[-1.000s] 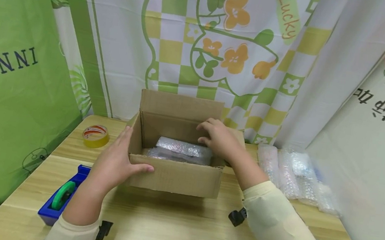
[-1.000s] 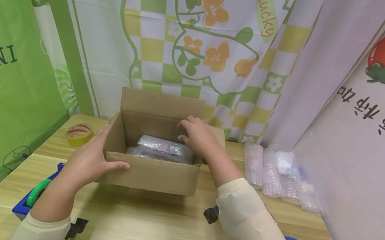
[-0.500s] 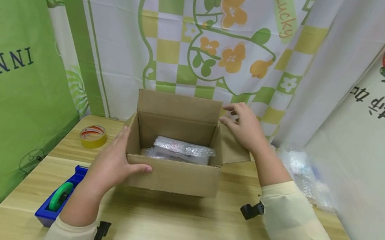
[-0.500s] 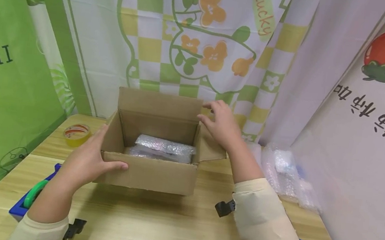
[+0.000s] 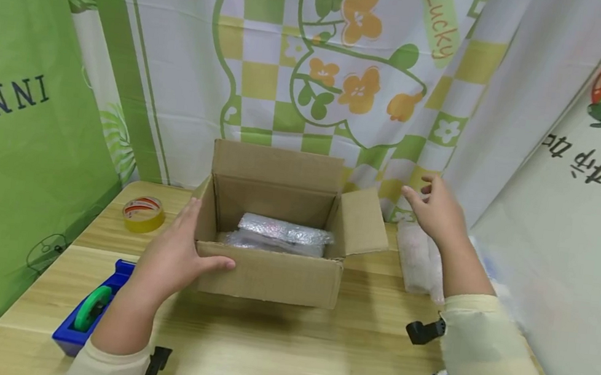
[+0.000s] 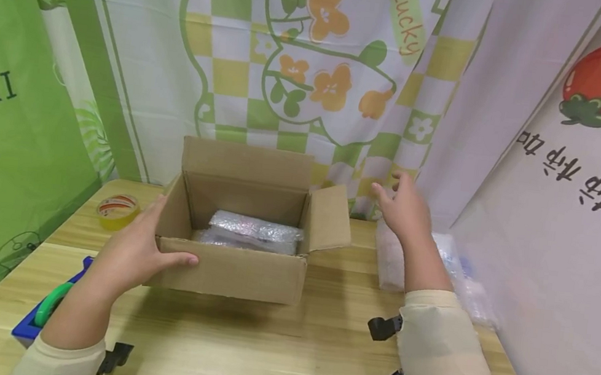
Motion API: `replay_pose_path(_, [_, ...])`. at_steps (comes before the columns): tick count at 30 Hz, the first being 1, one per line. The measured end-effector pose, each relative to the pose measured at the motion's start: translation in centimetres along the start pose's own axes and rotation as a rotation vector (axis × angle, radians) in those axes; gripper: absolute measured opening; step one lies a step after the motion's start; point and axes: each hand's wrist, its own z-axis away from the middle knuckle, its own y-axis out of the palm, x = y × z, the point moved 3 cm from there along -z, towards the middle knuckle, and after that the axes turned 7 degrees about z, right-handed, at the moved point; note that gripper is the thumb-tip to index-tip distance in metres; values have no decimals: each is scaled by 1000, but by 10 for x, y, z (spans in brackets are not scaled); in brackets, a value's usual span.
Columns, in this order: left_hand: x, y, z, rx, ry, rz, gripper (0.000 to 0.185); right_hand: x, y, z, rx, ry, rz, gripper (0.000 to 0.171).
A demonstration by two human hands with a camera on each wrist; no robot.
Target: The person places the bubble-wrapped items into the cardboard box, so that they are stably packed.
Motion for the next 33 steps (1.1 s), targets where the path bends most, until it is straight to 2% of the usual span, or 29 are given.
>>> replay_pose_path(5, [-1,0,0,3,-4,-2,137,-35,12,0,92,67,109,98])
replay_pose_path(10, [-1,0,0,3,1,-4,136,-63,34,6,230,116,190,108])
replay_pose_path(15, [-1,0,0,2,0,-4,136,-81,55,8,356,151,247,112])
replay_pose_path(20, [0,0,0,2,2,-4,136,-90,73,10,455,174,329,107])
replay_pose_path(24, [0,1,0,-1,6,-3,136,-95,82,15,480,200,362,104])
replay_pose_path(33, [1,2,0,-9,12,-3,136,-102,94,18,444,244,368,89])
